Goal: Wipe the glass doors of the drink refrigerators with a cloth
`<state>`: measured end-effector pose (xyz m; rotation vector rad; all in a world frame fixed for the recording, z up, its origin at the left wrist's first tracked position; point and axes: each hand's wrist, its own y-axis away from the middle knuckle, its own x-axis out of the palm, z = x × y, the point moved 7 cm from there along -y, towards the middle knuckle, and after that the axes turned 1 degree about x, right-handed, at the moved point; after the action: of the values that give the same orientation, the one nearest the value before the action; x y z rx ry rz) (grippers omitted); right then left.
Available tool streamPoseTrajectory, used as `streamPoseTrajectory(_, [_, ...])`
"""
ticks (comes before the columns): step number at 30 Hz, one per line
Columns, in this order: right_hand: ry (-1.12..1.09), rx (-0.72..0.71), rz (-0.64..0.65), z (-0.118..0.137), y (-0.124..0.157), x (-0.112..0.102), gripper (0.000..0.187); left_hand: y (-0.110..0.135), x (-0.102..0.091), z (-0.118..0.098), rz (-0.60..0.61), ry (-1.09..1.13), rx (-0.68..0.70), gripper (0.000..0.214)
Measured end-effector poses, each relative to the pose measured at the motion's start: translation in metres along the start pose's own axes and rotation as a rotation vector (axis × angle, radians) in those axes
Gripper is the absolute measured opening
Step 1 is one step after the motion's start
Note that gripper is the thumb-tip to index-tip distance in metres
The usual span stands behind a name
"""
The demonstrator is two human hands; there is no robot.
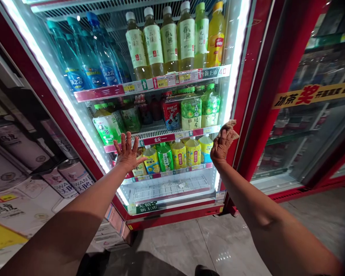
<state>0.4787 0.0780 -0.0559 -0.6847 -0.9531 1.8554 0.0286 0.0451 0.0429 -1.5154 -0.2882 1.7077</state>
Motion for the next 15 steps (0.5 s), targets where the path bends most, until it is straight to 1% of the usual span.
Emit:
streamPoseTrajectory(3, [0.009,0.134,-0.111,-0.02,0.008,-0.007,0.062,0.0,0.001,0.0,0.009,0.001,-0.01,0.134])
streamPoseTrajectory(5, [0.015,0.202,-0.172,-0.022,0.011,-0.006,0.062,0.0,0.002,0.0,0.013,0.009,-0.013,0.133])
streamPoseTrajectory(6, [0.016,0.207,-0.18,-0.018,0.013,-0.004,0.062,0.0,0.002,0.0,0.01,0.01,-0.012,0.132])
streamPoseTrajectory(8, [0.018,0.14,-0.138,-0.004,0.016,0.003,0.062,0.001,0.001,-0.001,-0.001,0.009,-0.008,0.132])
streamPoseTrajectory(10, [0.027,-0.004,-0.056,0.011,0.021,0.009,0.061,0.001,0.0,-0.001,-0.005,0.012,-0.004,0.131])
streamPoseTrajectory(12, [0.039,-0.145,0.018,0.019,0.028,0.012,0.062,0.001,0.001,-0.002,-0.003,0.021,-0.005,0.132])
streamPoseTrajectory(13, [0.043,-0.17,0.032,0.018,0.031,0.011,0.063,0.001,0.001,-0.002,-0.003,0.026,-0.007,0.132])
streamPoseTrajectory(14, [0.046,-0.158,0.029,0.015,0.032,0.01,0.063,0.002,0.001,-0.002,-0.004,0.029,-0.009,0.133])
streamPoseTrajectory(15, [0.048,-0.114,0.013,0.011,0.033,0.008,0.064,0.002,0.002,-0.002,-0.006,0.029,-0.009,0.133])
